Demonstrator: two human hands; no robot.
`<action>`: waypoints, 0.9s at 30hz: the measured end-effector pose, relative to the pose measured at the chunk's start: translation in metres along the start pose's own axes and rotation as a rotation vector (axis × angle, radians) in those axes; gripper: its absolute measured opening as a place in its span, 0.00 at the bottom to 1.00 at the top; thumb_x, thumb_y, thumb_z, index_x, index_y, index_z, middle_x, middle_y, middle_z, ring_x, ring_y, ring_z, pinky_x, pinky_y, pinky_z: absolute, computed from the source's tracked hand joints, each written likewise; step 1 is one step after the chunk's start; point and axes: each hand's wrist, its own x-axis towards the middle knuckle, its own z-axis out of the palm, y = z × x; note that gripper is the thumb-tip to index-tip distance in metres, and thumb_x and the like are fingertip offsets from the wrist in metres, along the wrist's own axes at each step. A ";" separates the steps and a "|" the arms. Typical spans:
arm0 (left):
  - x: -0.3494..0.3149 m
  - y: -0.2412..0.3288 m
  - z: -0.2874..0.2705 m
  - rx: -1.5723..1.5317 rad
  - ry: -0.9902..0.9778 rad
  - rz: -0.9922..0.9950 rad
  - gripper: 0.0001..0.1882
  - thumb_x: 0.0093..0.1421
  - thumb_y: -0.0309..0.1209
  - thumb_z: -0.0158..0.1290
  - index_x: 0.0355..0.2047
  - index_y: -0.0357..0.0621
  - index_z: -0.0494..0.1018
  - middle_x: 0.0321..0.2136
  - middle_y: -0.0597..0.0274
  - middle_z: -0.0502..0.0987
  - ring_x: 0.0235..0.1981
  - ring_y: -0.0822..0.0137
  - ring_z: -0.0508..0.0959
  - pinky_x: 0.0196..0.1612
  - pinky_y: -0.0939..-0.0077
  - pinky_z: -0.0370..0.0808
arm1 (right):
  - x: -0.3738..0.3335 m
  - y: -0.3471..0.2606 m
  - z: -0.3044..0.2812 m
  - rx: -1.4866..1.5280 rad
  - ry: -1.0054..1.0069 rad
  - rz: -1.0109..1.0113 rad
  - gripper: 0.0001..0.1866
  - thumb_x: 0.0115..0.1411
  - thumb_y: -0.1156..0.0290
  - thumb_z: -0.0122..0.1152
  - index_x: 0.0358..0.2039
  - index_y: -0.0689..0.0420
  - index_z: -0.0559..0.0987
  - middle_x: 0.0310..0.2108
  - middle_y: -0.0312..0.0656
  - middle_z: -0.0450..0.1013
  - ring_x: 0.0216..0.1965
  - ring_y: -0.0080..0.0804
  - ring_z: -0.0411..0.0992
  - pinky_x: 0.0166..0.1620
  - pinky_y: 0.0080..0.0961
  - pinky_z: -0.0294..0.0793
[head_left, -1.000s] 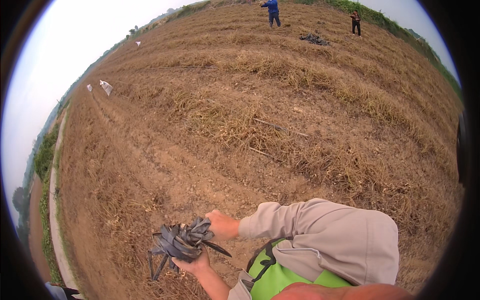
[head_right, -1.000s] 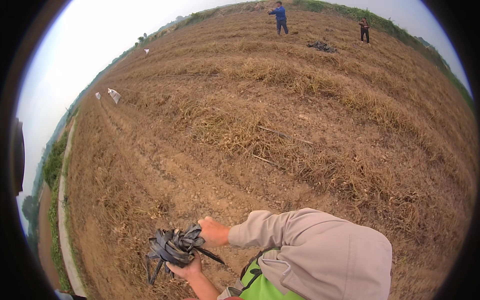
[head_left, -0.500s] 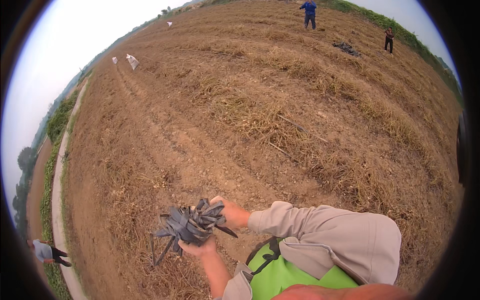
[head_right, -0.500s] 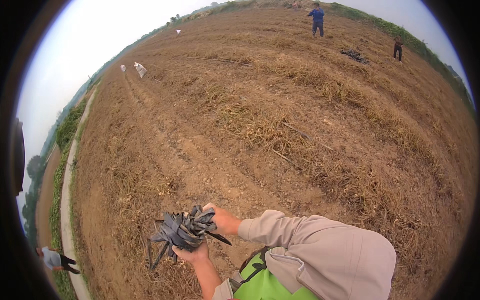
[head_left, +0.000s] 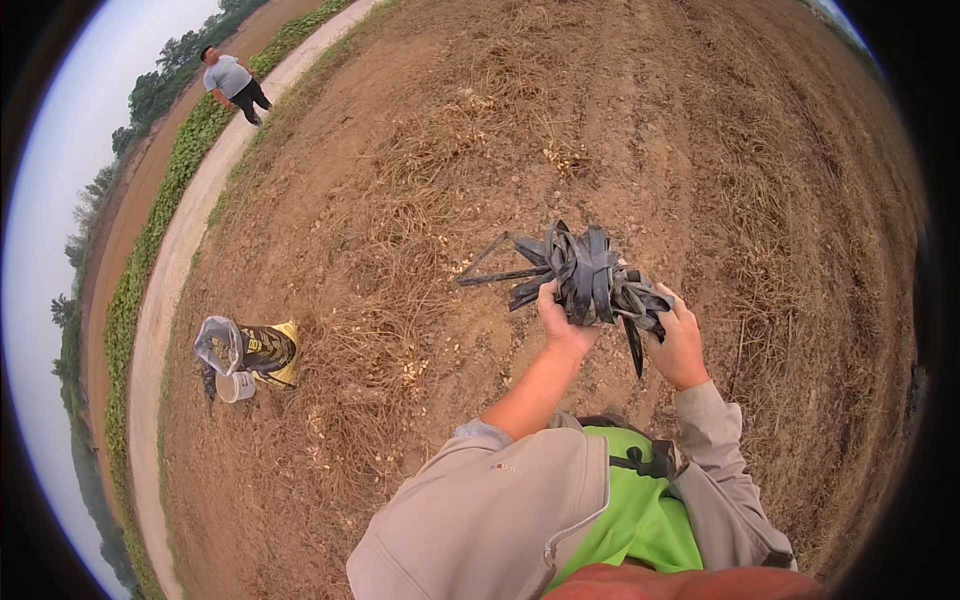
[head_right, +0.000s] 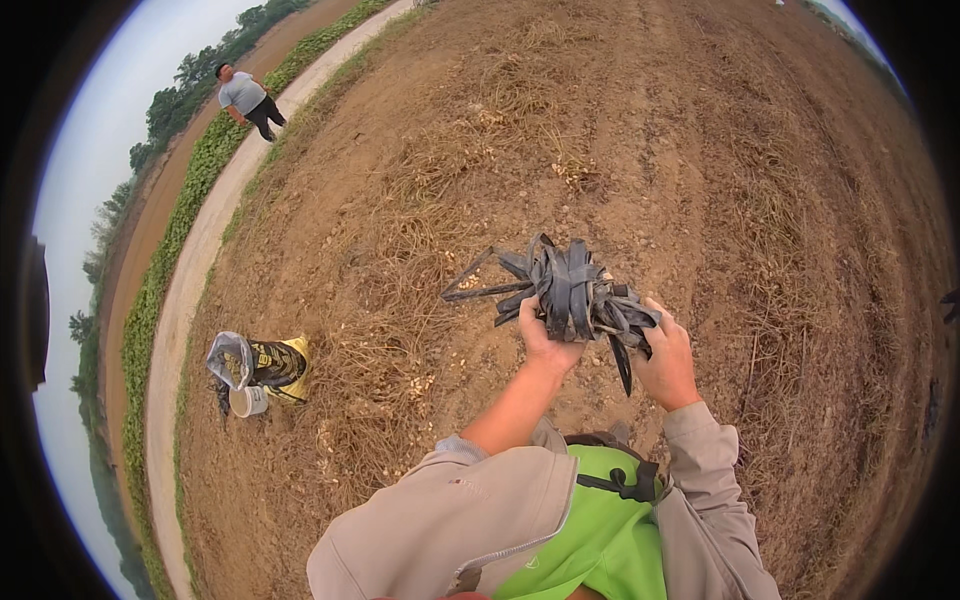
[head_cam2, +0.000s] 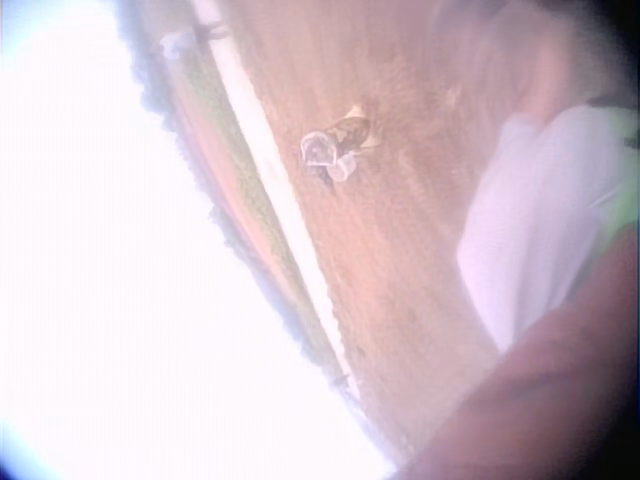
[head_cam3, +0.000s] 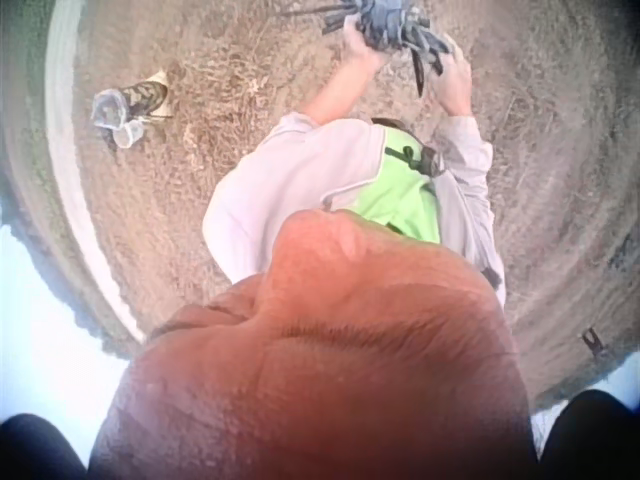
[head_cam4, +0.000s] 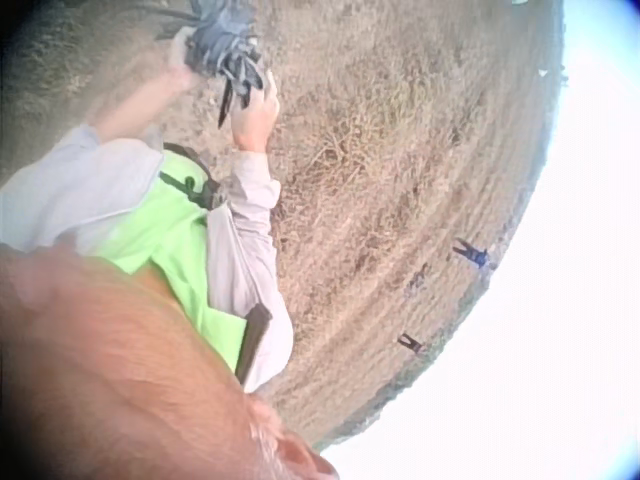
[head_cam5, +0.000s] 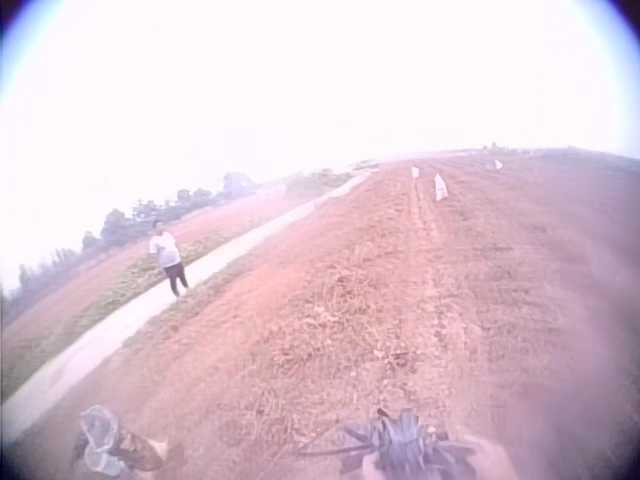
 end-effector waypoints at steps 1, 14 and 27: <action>0.002 0.005 -0.003 0.007 -0.033 0.006 0.26 0.58 0.48 0.42 0.48 0.44 0.75 0.46 0.57 0.80 0.45 0.54 0.79 0.53 0.54 0.74 | 0.005 0.003 -0.003 -0.040 -0.035 -0.054 0.20 0.46 0.82 0.62 0.44 0.63 0.79 0.54 0.50 0.72 0.51 0.50 0.73 0.51 0.33 0.74; -0.010 0.087 -0.069 -0.163 0.187 0.357 0.18 0.61 0.44 0.45 0.42 0.49 0.77 0.42 0.66 0.81 0.42 0.61 0.80 0.49 0.61 0.73 | 0.050 0.031 0.054 0.671 -0.195 0.480 0.13 0.55 0.86 0.56 0.42 0.68 0.80 0.40 0.43 0.78 0.39 0.24 0.76 0.42 0.22 0.77; -0.286 0.184 -0.361 -0.486 1.070 1.096 0.30 0.65 0.48 0.40 0.60 0.41 0.66 0.58 0.50 0.70 0.56 0.52 0.74 0.56 0.51 0.73 | -0.042 0.143 0.077 -0.120 -0.728 0.407 0.16 0.47 0.66 0.69 0.33 0.64 0.83 0.30 0.52 0.80 0.33 0.40 0.79 0.38 0.34 0.76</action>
